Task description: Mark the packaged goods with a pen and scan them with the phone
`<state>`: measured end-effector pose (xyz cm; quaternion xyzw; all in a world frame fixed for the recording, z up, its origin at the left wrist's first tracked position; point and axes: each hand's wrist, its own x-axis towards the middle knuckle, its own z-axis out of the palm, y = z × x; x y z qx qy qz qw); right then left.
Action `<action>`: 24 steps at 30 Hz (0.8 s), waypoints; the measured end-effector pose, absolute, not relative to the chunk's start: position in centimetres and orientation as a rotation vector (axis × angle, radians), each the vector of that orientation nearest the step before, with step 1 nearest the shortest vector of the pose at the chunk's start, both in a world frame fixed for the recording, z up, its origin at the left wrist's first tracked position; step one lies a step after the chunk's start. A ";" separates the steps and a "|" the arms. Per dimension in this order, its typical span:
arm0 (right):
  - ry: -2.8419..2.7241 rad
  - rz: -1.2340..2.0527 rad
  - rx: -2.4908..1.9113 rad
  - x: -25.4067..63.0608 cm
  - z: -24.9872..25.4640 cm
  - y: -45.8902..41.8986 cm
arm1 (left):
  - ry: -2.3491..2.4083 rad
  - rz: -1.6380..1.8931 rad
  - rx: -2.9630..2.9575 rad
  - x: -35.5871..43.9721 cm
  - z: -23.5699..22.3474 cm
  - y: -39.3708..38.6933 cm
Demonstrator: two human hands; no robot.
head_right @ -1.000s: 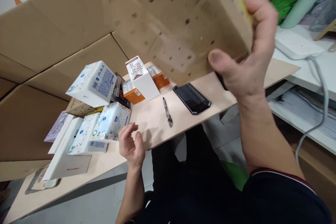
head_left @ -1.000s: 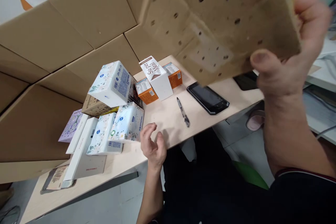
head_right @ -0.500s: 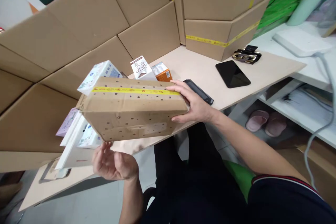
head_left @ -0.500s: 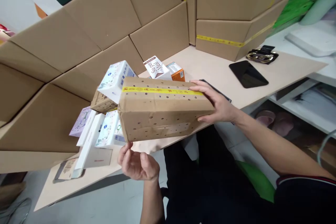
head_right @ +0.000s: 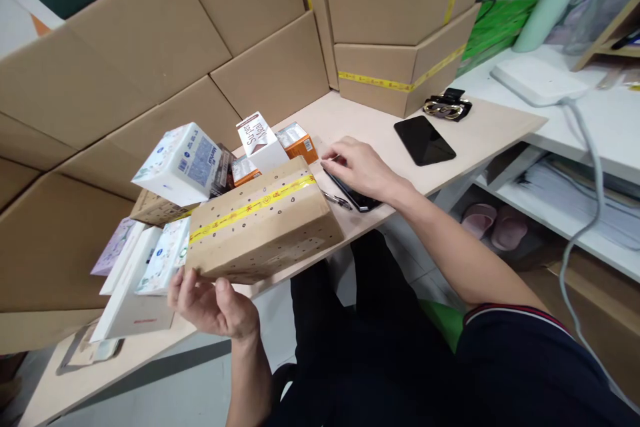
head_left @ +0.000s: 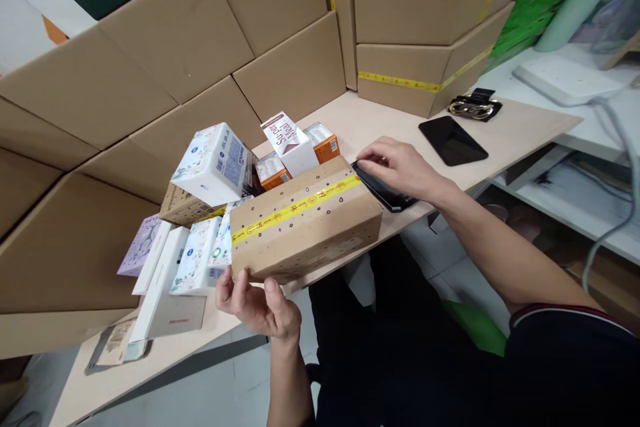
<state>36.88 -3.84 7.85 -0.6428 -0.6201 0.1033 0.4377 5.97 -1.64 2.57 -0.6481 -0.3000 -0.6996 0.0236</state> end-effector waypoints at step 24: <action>-0.921 0.648 -1.331 32.0 5.4 -7.0 | -1.461 -2.416 -2.417 6.3 4.7 -2.8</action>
